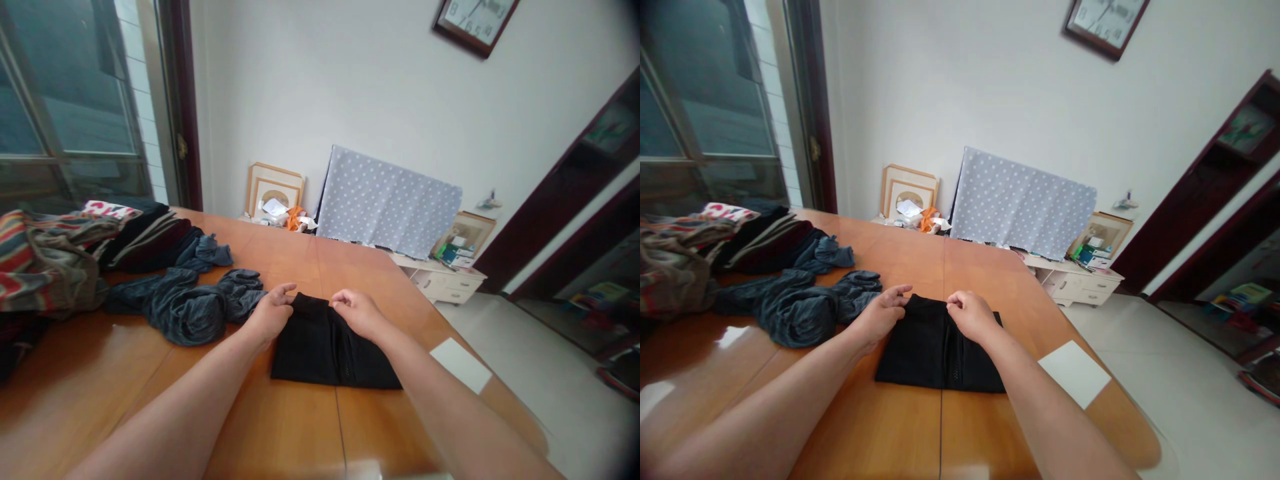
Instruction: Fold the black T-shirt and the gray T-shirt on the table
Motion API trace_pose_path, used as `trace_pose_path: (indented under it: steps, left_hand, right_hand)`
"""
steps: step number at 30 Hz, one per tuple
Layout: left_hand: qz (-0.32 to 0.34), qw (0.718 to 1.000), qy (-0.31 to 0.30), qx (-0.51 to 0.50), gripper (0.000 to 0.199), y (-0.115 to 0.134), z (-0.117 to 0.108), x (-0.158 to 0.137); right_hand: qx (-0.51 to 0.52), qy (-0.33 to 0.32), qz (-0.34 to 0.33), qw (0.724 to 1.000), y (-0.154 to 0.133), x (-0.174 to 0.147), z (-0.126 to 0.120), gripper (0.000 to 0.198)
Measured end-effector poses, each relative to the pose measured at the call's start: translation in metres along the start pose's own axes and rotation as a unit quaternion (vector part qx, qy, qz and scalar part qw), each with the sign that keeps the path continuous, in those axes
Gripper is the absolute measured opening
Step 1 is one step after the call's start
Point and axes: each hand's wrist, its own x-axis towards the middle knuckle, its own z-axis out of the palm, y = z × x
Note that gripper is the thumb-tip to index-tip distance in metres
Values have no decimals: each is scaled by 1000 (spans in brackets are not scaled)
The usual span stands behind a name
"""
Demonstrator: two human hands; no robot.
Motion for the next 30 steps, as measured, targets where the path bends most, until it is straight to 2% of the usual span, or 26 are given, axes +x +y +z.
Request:
trace_pose_path:
  steps: [5,9,14,18,22,30]
  left_hand:
    - [16,999,-27,-28,83,-2,-1,3]
    - [31,999,-36,-4,85,-8,-4,6]
    - [32,989,12,141,82,-23,-12,9]
    - [45,975,16,219,79,-32,-18,13]
    - [48,973,18,225,78,-34,-20,17]
    - [53,970,34,236,71,-33,-19,16]
  right_hand:
    - [-16,-16,-92,995,-40,23,10,28]
    - [-51,-56,-127,989,-54,32,18,21]
    - [-90,-60,-117,987,-59,33,18,16]
    - [-149,-49,-114,981,-61,30,16,22]
    - [-155,-15,-88,984,-58,30,17,23]
    - [-47,5,-64,997,-43,34,25,24]
